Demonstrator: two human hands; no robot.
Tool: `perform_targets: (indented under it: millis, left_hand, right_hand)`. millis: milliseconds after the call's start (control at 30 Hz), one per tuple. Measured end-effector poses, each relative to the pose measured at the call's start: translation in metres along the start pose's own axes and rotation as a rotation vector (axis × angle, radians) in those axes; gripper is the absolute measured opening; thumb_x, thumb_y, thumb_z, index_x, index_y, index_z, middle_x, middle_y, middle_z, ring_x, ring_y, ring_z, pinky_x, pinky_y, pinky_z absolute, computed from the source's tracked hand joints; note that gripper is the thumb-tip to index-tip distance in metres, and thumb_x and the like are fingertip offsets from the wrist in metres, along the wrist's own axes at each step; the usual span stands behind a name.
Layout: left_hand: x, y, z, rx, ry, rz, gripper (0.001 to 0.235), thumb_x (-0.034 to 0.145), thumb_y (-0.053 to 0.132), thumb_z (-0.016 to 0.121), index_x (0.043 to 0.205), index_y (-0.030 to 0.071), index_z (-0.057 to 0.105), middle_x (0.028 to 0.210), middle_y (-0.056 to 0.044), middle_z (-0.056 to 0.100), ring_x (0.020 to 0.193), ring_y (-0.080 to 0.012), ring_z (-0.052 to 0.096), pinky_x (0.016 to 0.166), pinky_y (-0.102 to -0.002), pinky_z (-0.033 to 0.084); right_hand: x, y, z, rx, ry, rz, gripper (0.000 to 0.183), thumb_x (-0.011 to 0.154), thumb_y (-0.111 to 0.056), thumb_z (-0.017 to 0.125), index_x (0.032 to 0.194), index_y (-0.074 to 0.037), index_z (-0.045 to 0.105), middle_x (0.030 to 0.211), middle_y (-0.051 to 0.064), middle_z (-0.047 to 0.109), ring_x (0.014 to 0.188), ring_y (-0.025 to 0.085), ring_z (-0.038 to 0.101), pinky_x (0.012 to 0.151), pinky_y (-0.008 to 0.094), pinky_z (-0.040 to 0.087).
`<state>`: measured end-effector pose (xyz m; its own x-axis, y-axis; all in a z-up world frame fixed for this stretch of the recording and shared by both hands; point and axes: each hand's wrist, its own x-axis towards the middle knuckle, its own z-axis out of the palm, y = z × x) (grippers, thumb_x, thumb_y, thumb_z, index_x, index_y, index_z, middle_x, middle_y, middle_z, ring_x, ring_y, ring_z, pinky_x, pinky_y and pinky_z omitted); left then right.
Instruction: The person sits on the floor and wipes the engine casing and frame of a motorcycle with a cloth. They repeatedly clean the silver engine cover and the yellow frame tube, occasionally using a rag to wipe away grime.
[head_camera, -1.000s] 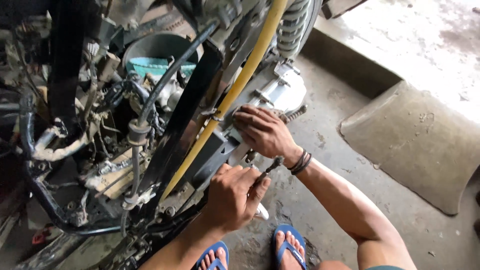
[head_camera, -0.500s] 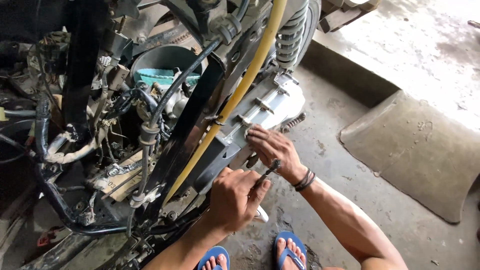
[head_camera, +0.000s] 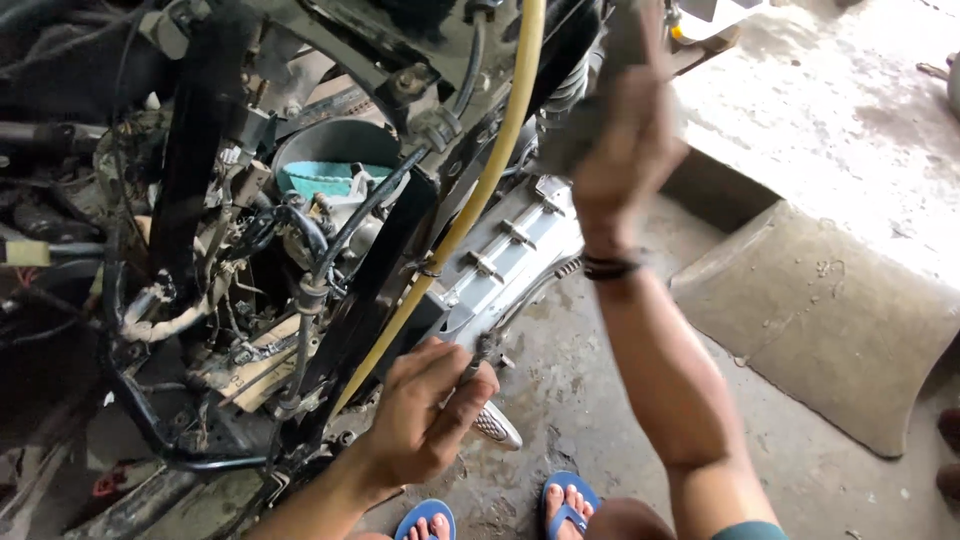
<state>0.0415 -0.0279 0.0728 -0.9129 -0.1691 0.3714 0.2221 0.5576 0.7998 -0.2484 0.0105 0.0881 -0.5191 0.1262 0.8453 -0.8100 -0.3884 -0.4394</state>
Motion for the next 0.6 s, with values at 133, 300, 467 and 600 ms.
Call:
perform_targets:
  millis: [133,300,467,600]
  left_hand:
    - [-0.002,0.025,-0.022,0.003,0.202,0.140,0.039,0.105,0.034,0.040,0.082,0.012,0.062,0.061,0.000,0.052,0.053,-0.0156,0.048,0.067,-0.033,0.042]
    - [-0.017,0.016,-0.022,-0.204,0.347,0.108,0.044,0.106,0.040,0.044,0.084,0.009,0.066,0.056,0.002,0.054,0.055,-0.0130,0.052,0.083,-0.034,0.045]
    - [-0.022,0.012,-0.015,-0.255,0.378,0.037,0.047,0.104,0.042,0.045,0.079,0.010,0.066,0.057,0.002,0.052,0.057,-0.0128,0.054,0.091,-0.036,0.044]
    - [-0.026,0.008,-0.016,-0.223,0.351,0.003,0.045,0.104,0.042,0.044,0.080,0.011,0.066,0.055,0.001,0.051,0.056,-0.0122,0.053,0.080,-0.033,0.047]
  right_hand:
    - [-0.049,-0.014,0.035,-0.293,-0.208,-0.127,0.046,0.116,-0.006,0.034,0.161,-0.013,0.033,0.170,0.008,0.027,0.165,0.026,0.028,0.144,0.044,0.031]
    - [-0.086,-0.021,0.040,-0.193,-0.230,-0.384,0.027,0.110,-0.018,0.045,0.124,-0.006,0.065,0.141,0.016,0.059,0.146,0.033,0.042,0.128,0.067,0.023]
    - [-0.076,0.015,0.017,-0.072,-0.369,-0.593,0.020,0.101,-0.014,0.069,0.121,-0.012,0.068,0.126,0.009,0.070,0.125,0.026,0.062,0.116,0.053,0.042]
    - [-0.037,-0.013,0.021,-0.298,-0.319,-0.607,0.016,0.106,-0.011,0.056,0.105,-0.003,0.071,0.115,0.015,0.071,0.113,0.050,0.060,0.097,0.059,0.049]
